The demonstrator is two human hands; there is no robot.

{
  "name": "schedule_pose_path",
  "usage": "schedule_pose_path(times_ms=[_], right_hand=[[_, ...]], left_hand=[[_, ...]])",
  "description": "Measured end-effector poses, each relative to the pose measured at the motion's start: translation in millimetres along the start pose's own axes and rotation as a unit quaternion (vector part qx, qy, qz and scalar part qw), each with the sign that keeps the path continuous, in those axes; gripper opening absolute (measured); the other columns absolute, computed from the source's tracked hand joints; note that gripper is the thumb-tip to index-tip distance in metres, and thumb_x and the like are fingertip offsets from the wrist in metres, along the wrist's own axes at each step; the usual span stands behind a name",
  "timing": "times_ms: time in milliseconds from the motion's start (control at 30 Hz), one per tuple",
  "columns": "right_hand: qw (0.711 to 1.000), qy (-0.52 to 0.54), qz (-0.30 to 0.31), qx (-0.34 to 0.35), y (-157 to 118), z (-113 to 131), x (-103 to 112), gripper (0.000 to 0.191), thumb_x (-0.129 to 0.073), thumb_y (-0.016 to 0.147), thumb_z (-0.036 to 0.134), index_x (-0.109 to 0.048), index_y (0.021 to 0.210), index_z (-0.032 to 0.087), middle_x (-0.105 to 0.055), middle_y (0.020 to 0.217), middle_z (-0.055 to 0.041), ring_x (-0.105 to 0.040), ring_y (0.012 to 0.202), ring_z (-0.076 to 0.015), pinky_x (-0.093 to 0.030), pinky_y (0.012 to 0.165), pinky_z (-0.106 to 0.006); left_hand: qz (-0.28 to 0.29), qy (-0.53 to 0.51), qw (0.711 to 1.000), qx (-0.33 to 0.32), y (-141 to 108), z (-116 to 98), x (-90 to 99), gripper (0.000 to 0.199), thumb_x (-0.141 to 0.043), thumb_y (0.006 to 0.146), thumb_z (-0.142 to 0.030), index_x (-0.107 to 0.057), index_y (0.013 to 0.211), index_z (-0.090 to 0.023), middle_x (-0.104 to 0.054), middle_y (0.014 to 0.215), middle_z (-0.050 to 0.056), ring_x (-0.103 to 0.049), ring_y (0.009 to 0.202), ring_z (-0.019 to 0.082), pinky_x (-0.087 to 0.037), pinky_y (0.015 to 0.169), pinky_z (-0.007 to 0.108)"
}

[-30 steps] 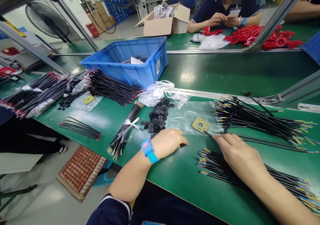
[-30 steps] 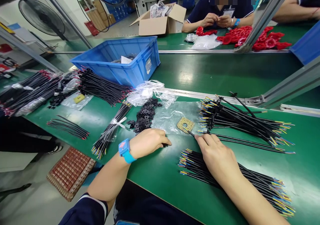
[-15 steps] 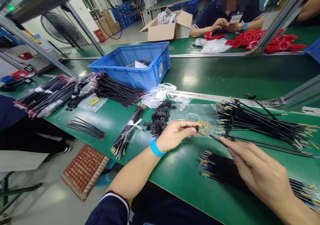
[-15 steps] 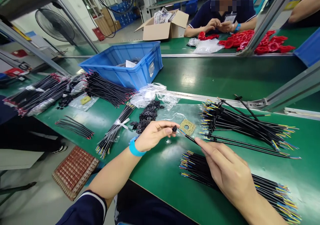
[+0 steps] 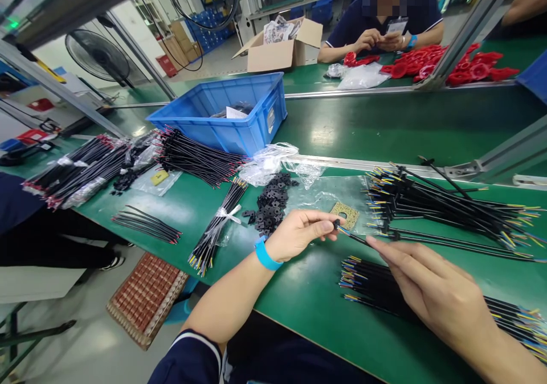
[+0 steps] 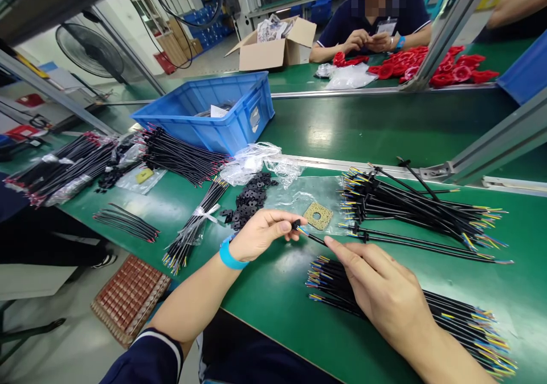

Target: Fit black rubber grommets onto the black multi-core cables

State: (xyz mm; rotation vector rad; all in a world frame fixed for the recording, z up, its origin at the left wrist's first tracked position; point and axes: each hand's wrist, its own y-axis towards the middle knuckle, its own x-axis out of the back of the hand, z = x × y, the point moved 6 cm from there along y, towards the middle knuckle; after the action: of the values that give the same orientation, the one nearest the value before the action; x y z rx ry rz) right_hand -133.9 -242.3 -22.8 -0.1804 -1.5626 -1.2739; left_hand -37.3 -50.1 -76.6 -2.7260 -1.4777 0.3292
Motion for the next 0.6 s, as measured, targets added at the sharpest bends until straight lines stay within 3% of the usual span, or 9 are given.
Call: schedule_pose_path(times_ms=[233,500,600], right_hand=[[0.997,0.063,0.013,-0.030,0.3,-4.8,1.0,0.056,-0.050,0.106,0.012,-0.049,0.158,0.033,-0.075,0.102,0.0000,-0.074,0.083,-0.0108,-0.058,0.079,-0.020],[0.998,-0.048,-0.008,0.039,-2.2,8.8,1.4,0.075,-0.055,0.101,0.003,-0.033,0.169,0.026,-0.076,0.099,-0.0026,-0.069,0.075,-0.0124,-0.053,0.070,-0.023],[0.998,-0.039,-0.013,0.037,-2.4,9.6,0.9,0.068,-0.057,0.101,0.003,-0.041,0.165,0.021,-0.075,0.099,-0.0038,-0.069,0.078,-0.0127,-0.054,0.077,-0.024]], left_hand=[[0.006,0.098,0.992,-0.077,-5.5,-11.8,2.8,0.052,-0.087,0.080,-0.062,-0.087,0.110,-0.019,-0.076,0.088,0.007,-0.063,0.075,0.014,-0.052,0.071,0.026],[-0.038,0.178,0.979,-0.091,-5.1,-14.5,5.3,0.049,-0.082,0.085,-0.061,-0.086,0.113,-0.020,-0.082,0.098,0.010,-0.064,0.075,0.015,-0.052,0.074,0.028],[-0.029,0.160,0.982,-0.093,-5.9,-15.8,2.4,0.052,-0.084,0.083,-0.063,-0.087,0.111,-0.020,-0.081,0.092,0.009,-0.062,0.072,0.014,-0.052,0.073,0.028]])
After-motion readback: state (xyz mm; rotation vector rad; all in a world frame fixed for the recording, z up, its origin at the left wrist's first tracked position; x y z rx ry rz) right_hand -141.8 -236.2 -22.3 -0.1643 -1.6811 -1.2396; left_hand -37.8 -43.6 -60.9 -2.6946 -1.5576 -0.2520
